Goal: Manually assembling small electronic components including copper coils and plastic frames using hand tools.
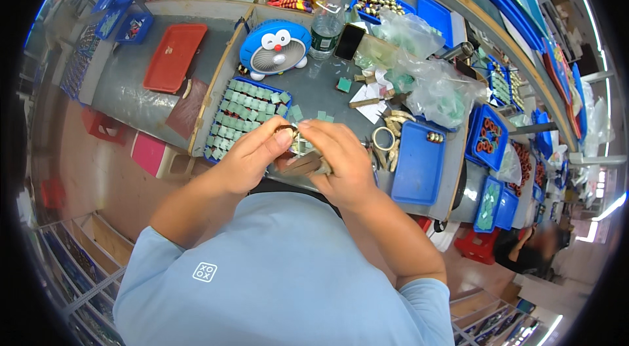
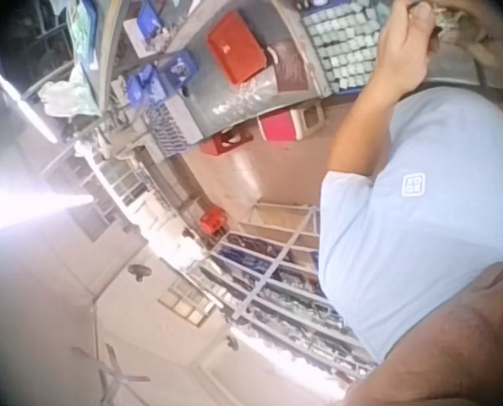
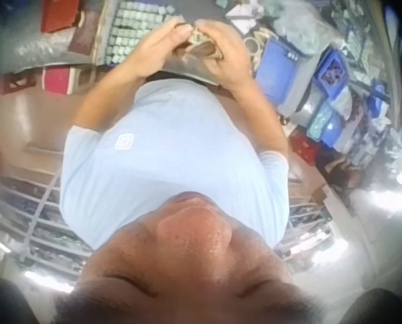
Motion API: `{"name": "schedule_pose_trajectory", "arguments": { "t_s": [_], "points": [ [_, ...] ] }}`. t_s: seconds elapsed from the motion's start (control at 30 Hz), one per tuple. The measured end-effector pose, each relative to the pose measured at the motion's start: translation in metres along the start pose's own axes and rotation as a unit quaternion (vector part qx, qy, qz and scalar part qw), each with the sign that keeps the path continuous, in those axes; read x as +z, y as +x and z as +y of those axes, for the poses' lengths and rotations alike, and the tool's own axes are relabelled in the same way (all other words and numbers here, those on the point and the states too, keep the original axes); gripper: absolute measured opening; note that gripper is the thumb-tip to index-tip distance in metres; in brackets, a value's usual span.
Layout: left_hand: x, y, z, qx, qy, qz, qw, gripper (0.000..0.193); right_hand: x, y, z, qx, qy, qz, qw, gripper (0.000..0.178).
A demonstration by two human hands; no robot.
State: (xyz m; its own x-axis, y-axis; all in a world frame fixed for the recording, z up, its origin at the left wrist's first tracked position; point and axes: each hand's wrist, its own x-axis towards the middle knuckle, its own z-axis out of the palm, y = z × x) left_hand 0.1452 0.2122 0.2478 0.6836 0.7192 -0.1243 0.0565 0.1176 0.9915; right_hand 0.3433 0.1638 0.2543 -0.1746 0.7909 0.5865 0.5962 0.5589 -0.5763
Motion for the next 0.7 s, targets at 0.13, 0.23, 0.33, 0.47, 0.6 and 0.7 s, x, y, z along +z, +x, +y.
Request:
{"name": "schedule_pose_trajectory", "arguments": {
  "t_s": [0.13, 0.23, 0.33, 0.47, 0.6, 0.7],
  "points": [
    [0.001, -0.003, -0.004, -0.01, -0.047, -0.008, 0.999, 0.036, 0.006, -0.011, 0.0, 0.042, 0.057, 0.007, 0.997, 0.052],
    [-0.005, -0.008, 0.01, -0.042, -0.024, -0.033, 0.998, 0.036, 0.011, -0.01, -0.003, 0.025, 0.063, 0.02, 0.997, 0.052],
    [-0.007, -0.009, 0.016, -0.047, 0.011, -0.025, 0.999, 0.036, 0.017, -0.011, -0.005, 0.021, 0.062, 0.048, 0.997, 0.053],
    [-0.01, -0.005, 0.016, -0.06, 0.014, -0.015, 0.998, 0.039, 0.023, -0.015, 0.003, 0.016, 0.064, 0.061, 0.996, 0.053],
    [-0.019, -0.001, 0.006, -0.071, -0.177, -0.047, 0.98, 0.038, 0.016, -0.006, 0.007, 0.078, 0.114, 0.008, 0.99, 0.052],
    [-0.024, 0.002, -0.002, -0.036, -0.111, -0.025, 0.993, 0.038, 0.018, -0.021, 0.01, 0.196, 0.222, 0.065, 0.953, 0.046]
  ]
}}
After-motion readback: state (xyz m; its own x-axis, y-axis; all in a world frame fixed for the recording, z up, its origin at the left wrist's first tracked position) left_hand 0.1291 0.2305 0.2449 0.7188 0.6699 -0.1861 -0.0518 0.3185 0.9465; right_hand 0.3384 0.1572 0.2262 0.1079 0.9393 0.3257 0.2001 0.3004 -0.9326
